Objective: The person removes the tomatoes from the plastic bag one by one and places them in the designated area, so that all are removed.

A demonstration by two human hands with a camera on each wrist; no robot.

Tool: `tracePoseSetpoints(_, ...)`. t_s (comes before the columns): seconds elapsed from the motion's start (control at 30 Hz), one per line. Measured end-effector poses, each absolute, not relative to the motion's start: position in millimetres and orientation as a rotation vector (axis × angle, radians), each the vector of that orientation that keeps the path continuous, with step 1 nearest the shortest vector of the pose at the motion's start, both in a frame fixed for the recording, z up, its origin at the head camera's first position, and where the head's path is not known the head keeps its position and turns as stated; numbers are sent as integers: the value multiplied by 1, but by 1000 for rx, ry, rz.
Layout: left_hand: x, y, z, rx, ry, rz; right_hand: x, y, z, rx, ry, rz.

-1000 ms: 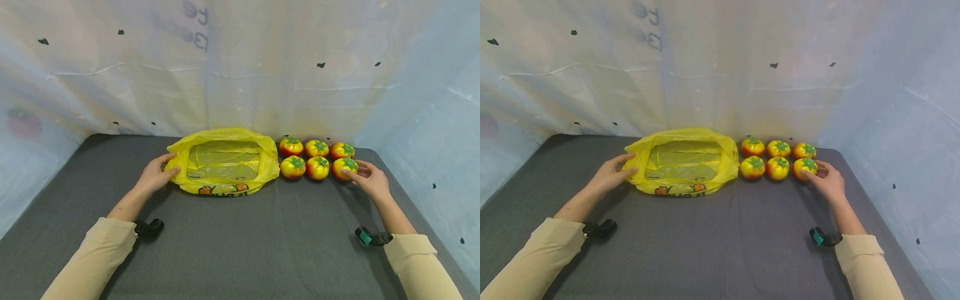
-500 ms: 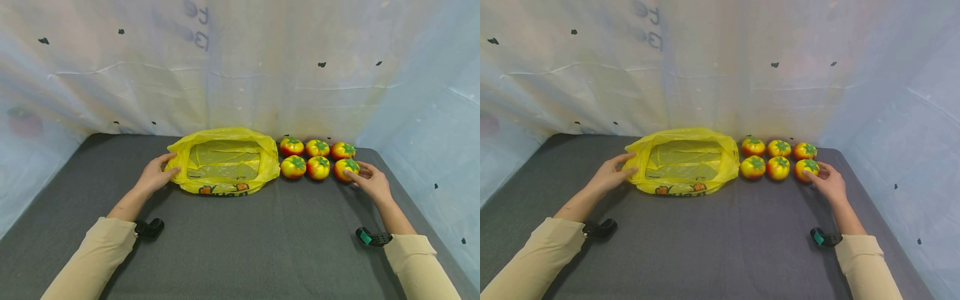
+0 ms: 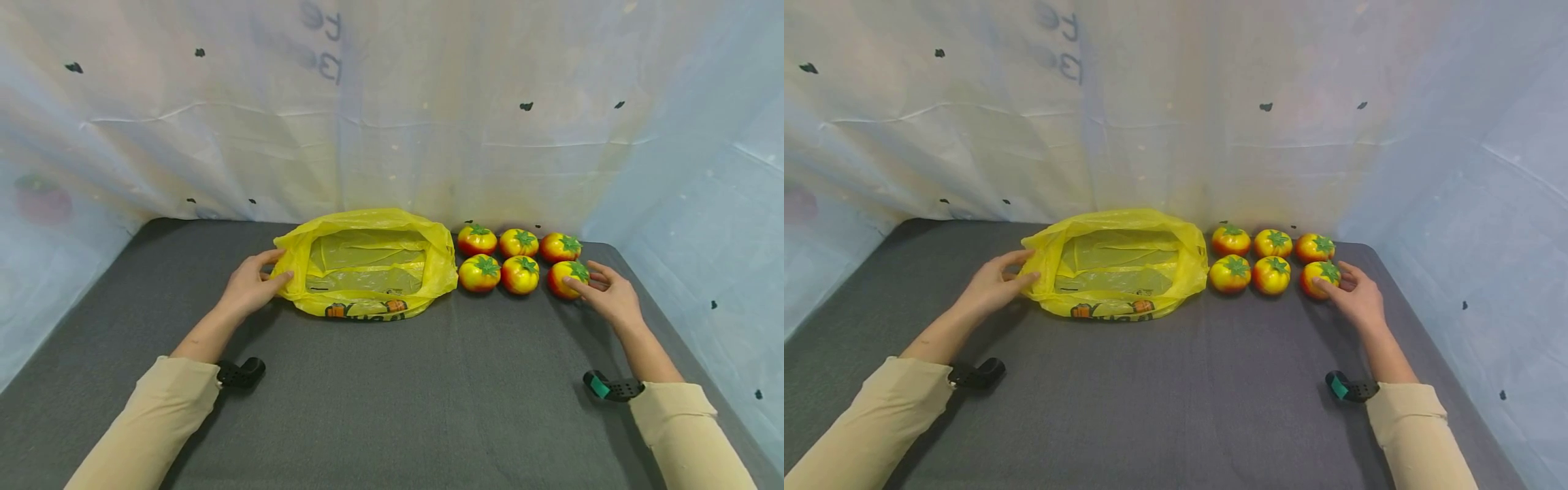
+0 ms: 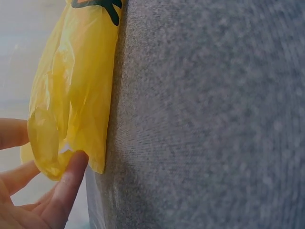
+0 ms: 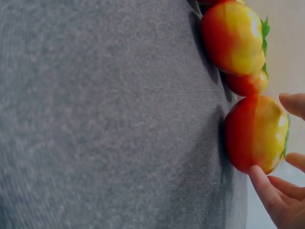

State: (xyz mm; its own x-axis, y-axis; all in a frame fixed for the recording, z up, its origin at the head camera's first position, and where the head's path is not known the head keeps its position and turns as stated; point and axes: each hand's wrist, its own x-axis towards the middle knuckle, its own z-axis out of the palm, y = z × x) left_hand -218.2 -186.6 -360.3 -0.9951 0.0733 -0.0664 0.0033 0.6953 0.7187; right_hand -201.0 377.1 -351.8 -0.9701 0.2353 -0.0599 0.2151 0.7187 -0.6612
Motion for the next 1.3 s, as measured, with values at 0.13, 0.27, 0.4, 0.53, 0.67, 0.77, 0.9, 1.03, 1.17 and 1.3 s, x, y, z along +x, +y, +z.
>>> tracePoseSetpoints(0.13, -217, -187, -360, 70, 2836, 1181, -201, 379, -351, -402, -2893, 1090)
tracePoseSetpoints(0.27, -216, -189, -359, 74, 2867, 1164, -201, 380, -348, -456, -2872, 1097)
tracePoseSetpoints(0.4, -214, -190, -358, 85, 2902, 1152, -200, 379, -343, -496, -2814, 1124)
tracePoseSetpoints(0.53, -213, -190, -356, 103, 2951, 1143, -198, 376, -337, -505, -2740, 1163)
tracePoseSetpoints(0.67, -211, -187, -353, 93, 3005, 1124, -197, 370, -335, -487, -2682, 1112)
tracePoseSetpoints(0.77, -209, -185, -350, 78, 3023, 1117, -196, 364, -334, -455, -2635, 1043)
tracePoseSetpoints(0.9, -206, -181, -346, 73, 3047, 1105, -195, 355, -334, -388, -2585, 999)
tracePoseSetpoints(1.03, -204, -177, -342, 97, 3085, 1092, -194, 345, -332, -315, -2577, 969)
tracePoseSetpoints(1.17, -202, -173, -339, 136, 3102, 1066, -195, 336, -331, -252, -2576, 946)
tracePoseSetpoints(1.3, -202, -170, -338, 168, 3121, 1015, -195, 328, -330, -197, -2567, 957)
